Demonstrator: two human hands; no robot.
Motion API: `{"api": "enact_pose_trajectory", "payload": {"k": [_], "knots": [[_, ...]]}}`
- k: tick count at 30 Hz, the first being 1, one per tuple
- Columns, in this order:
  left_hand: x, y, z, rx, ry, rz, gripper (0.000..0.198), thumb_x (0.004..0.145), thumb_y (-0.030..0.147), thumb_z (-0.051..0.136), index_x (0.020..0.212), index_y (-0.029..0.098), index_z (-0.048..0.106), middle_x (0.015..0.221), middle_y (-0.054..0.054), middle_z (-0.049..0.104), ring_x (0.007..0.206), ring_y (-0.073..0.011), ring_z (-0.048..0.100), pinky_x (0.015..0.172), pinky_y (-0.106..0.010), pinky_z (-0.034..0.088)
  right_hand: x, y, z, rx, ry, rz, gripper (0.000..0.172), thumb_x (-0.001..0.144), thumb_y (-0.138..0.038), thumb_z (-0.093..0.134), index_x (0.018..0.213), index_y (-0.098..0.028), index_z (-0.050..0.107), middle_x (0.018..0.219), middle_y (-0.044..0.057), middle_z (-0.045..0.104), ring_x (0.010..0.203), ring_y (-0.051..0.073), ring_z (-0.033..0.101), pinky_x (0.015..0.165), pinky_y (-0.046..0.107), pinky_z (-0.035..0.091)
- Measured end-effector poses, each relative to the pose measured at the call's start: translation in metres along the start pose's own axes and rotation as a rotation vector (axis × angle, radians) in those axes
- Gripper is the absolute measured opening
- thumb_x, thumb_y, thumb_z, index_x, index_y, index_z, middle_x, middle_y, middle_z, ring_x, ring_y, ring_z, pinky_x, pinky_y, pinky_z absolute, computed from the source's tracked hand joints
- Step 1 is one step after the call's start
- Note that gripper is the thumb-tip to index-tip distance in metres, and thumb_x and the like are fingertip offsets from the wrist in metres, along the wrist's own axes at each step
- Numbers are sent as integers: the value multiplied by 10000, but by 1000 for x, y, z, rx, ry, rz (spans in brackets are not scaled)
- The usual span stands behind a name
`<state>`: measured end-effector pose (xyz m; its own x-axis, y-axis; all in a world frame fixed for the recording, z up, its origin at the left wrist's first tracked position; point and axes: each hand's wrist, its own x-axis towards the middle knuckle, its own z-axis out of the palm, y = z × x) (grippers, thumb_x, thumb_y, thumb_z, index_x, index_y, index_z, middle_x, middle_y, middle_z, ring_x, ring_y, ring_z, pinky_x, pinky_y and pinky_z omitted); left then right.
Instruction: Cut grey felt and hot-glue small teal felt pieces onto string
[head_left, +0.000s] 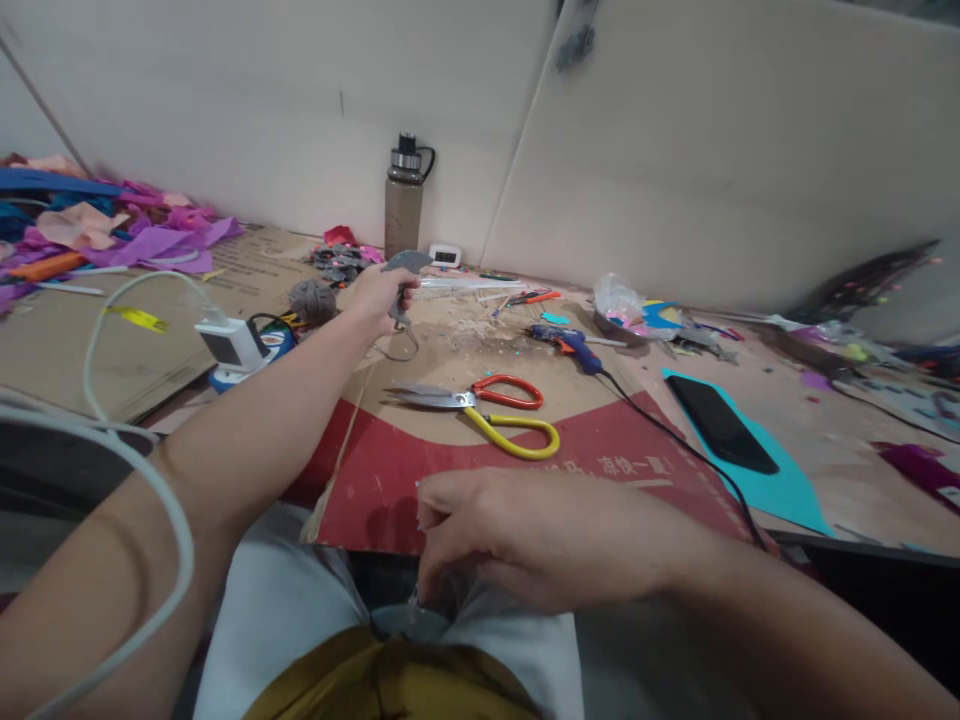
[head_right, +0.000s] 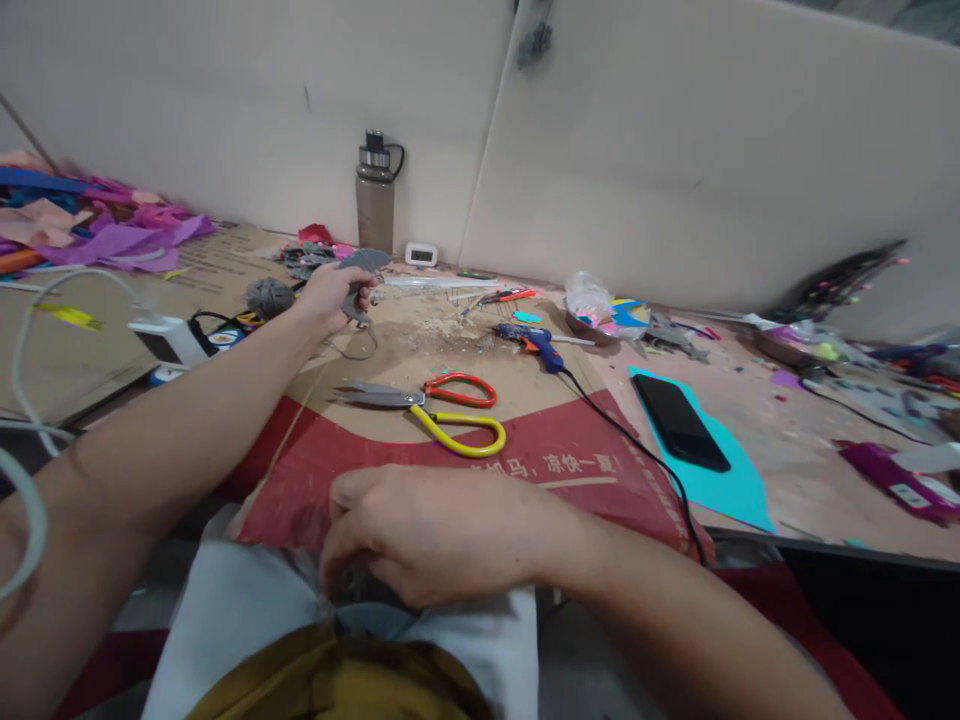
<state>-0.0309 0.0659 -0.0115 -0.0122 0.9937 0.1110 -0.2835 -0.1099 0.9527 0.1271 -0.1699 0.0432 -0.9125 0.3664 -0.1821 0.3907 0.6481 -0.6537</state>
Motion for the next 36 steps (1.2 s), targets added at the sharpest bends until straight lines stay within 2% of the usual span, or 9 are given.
{"api": "enact_pose_trajectory", "payload": {"k": [6,12,16,19,22,25,30,33,36], "knots": [[-1,2,0,-1,13,-9,124,599,67,593,589,159,510,496,6,526,416,-67,440,377,-175,315,5,0,5,48,141,-53,291,787,31,439,835,-155,658,879,19,596,852,98,544,798,205,421],[-2,3,1,-15,13,13,117,609,57,579,603,148,505,514,12,536,402,-56,439,378,-174,303,16,7,10,-145,149,-90,86,844,-161,581,887,-156,655,922,50,633,914,135,559,806,240,430],[-2,3,-1,-10,8,18,103,594,65,591,626,134,523,537,6,553,398,-54,441,377,-175,320,20,6,7,-201,152,-193,338,805,5,516,1053,-175,658,1277,73,556,1228,158,453,1009,270,358],[-1,2,-3,-4,18,13,91,595,79,600,642,126,539,545,2,563,391,-52,440,378,-174,329,20,5,9,-167,139,-187,402,864,-50,476,1246,-145,560,1416,109,454,1344,166,345,1097,303,279],[0,-1,-4,6,22,18,97,587,83,606,632,129,534,549,-2,572,391,-53,445,375,-172,329,15,3,8,-67,34,-172,358,907,-149,475,1256,-121,548,1335,120,538,1283,157,437,1061,264,322],[1,-3,-4,8,17,12,97,588,95,612,642,133,540,553,-2,578,393,-56,451,373,-174,329,10,2,0,102,-28,-187,249,921,-150,448,1080,-158,640,1086,47,673,1024,88,601,891,162,415],[0,-3,-3,14,11,17,99,593,98,617,658,134,553,549,-1,577,393,-62,456,367,-177,325,15,17,-16,31,211,-60,155,841,-297,618,763,-163,603,770,-7,619,711,75,556,657,166,420],[-1,-1,-2,8,7,3,104,597,94,619,664,136,552,554,-3,583,393,-61,461,372,-174,329,24,24,-11,-78,213,-146,182,834,-264,613,698,-154,560,783,12,601,746,88,535,677,180,422],[-3,1,-1,3,15,-15,117,594,81,614,667,140,546,542,2,578,380,-58,453,378,-174,334,28,19,1,-112,112,-297,110,843,-98,525,885,-143,616,1056,71,634,1021,99,549,866,182,411]]}}
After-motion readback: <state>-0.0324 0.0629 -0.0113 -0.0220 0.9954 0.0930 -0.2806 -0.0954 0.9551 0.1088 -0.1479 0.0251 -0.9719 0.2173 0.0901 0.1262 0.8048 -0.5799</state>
